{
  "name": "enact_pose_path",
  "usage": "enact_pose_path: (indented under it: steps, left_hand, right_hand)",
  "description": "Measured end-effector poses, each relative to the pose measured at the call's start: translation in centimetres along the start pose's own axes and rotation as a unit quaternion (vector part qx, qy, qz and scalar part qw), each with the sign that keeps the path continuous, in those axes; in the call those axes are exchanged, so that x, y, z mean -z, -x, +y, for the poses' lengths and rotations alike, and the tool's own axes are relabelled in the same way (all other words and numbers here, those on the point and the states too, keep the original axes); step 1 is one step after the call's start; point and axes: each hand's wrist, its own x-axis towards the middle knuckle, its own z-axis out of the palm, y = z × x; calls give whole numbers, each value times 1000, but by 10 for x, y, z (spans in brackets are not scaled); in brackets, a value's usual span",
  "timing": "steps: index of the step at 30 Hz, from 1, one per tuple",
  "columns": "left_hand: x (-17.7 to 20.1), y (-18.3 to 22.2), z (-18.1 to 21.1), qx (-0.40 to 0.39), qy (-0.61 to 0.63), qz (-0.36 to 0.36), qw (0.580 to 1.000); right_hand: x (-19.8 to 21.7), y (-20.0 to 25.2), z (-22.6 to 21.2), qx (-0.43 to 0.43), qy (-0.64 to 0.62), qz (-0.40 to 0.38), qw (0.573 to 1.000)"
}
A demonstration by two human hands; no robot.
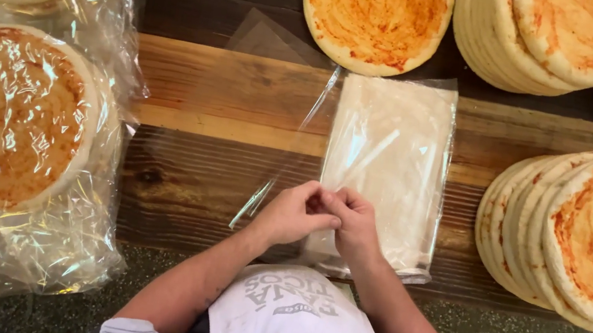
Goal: The person is taking individual pizza bases from stacks and placing them into clear plastic bags on a wooden table.
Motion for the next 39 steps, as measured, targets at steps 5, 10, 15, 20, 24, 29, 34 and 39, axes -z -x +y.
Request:
enact_pose_path:
  steps: [5,10,15,20,24,29,34,39]
  left_hand:
    - [17,-6,2,26,482,126,867]
    - [55,-12,26,-18,550,177,816]
    - [77,19,73,-354,43,112,927]
    - [88,47,61,-376,-383,217,815]
    - [65,19,7,-278,-479,308,774]
    - [96,1,-62,-179,-475,471,721]
    - [125,16,-119,-72,-475,563,673]
    - [103,59,-60,-53,-515,374,770]
  right_hand:
    - [8,17,-27,5,63,60,996]
    - [11,59,-58,52,351,40,934]
    - [-31,82,-139,544,415,-6,729]
    - [-30,0,-107,569,638,82,513]
    - [-38,12,-81,496,626,48,600]
    - [-10,-9,-69,290,699,90,647]
    - [8,-24,-56,224,699,123,668]
    - [19,-45,-13,441,672,41,594]
